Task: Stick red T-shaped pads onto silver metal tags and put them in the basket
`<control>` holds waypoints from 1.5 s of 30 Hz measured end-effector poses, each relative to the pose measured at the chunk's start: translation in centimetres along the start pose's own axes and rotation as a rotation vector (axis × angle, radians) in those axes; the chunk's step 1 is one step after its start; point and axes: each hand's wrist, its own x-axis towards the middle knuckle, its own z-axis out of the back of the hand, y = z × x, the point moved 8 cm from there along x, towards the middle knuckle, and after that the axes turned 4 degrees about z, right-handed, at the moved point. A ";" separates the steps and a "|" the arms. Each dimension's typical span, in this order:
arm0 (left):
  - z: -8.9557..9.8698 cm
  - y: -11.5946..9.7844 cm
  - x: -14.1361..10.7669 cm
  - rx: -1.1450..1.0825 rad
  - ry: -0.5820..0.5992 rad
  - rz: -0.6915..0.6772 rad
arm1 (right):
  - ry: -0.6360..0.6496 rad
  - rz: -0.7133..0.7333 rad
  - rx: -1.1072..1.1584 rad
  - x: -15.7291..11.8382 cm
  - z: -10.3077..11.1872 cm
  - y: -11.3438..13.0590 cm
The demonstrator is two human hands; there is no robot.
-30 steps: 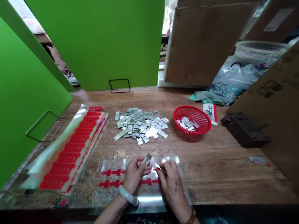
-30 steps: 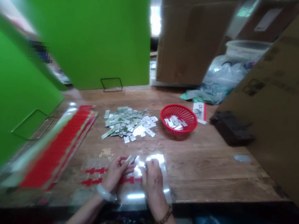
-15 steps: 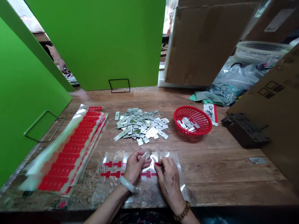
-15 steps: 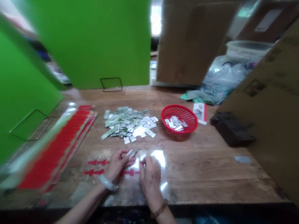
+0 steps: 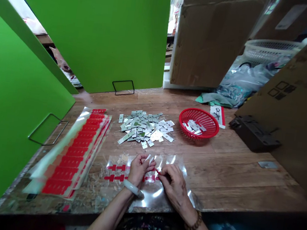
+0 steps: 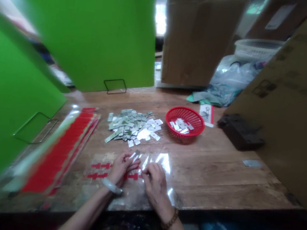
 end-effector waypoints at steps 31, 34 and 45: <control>-3.0 -1.1 -7.5 0.105 0.352 0.266 | -0.024 -0.212 0.218 -0.9 4.0 2.3; -3.1 -1.2 -7.5 0.118 0.357 0.271 | -0.003 -0.198 0.233 -0.8 4.0 2.5; -3.5 -1.3 -7.4 0.171 0.397 0.243 | 0.022 -0.227 0.263 -1.0 3.7 2.2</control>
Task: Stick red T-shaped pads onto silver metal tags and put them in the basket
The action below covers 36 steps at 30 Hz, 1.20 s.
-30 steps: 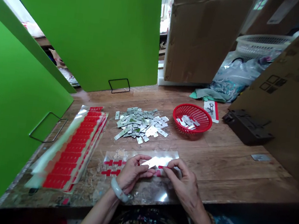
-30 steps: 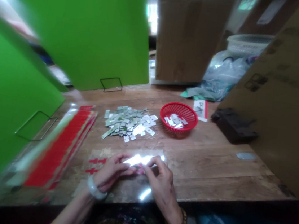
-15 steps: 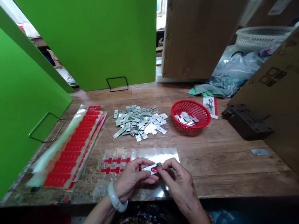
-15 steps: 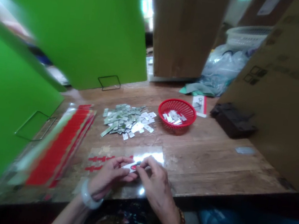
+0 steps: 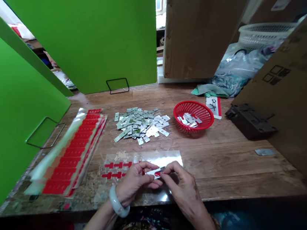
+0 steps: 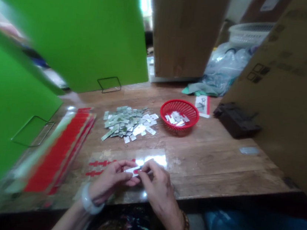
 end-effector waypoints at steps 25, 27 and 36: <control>-0.2 -0.2 0.0 0.011 0.005 -0.004 | -0.003 -0.006 -0.010 0.1 0.0 0.4; -0.2 -0.2 0.0 0.008 0.007 -0.008 | -0.004 -0.003 0.001 0.1 -0.1 0.4; -0.1 -0.1 0.1 0.038 0.000 -0.015 | 0.001 -0.015 0.027 0.1 -0.3 0.5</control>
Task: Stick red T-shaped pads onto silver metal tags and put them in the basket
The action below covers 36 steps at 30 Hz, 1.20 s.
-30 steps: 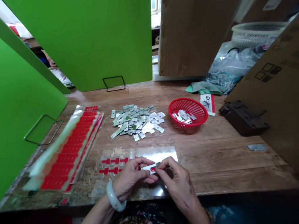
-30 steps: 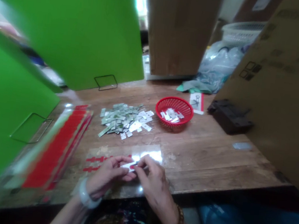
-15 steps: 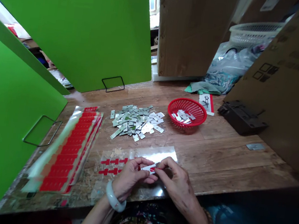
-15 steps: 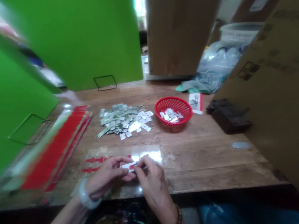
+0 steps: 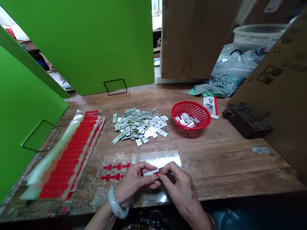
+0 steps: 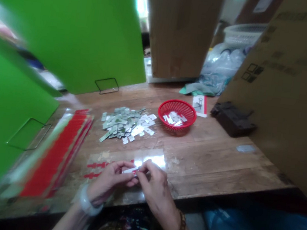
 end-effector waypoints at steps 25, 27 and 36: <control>0.5 -1.9 -0.4 0.140 -0.166 -0.224 | -0.150 0.000 0.017 -0.2 -0.3 0.1; 0.5 -1.7 -0.3 0.126 -0.150 -0.191 | -0.126 -0.017 0.024 0.0 -0.3 -0.2; 1.0 -0.6 0.1 0.063 -0.137 -0.081 | -0.058 -0.021 -0.006 0.7 -0.1 0.2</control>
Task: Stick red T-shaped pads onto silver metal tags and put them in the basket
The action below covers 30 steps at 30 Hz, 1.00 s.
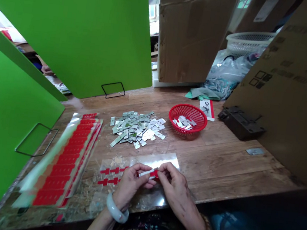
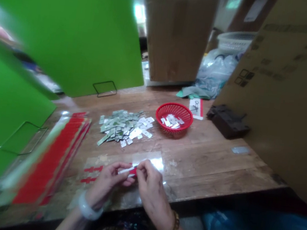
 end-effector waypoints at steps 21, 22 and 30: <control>0.4 0.6 0.1 -0.042 -0.028 0.046 | -0.089 0.056 -0.168 0.1 -0.3 -0.3; 0.4 0.5 0.1 -0.046 -0.031 0.047 | -0.090 0.058 -0.172 0.1 -0.4 -0.3; 0.4 0.5 -0.2 -0.051 -0.036 0.035 | -0.097 0.053 -0.184 0.1 -0.8 -0.6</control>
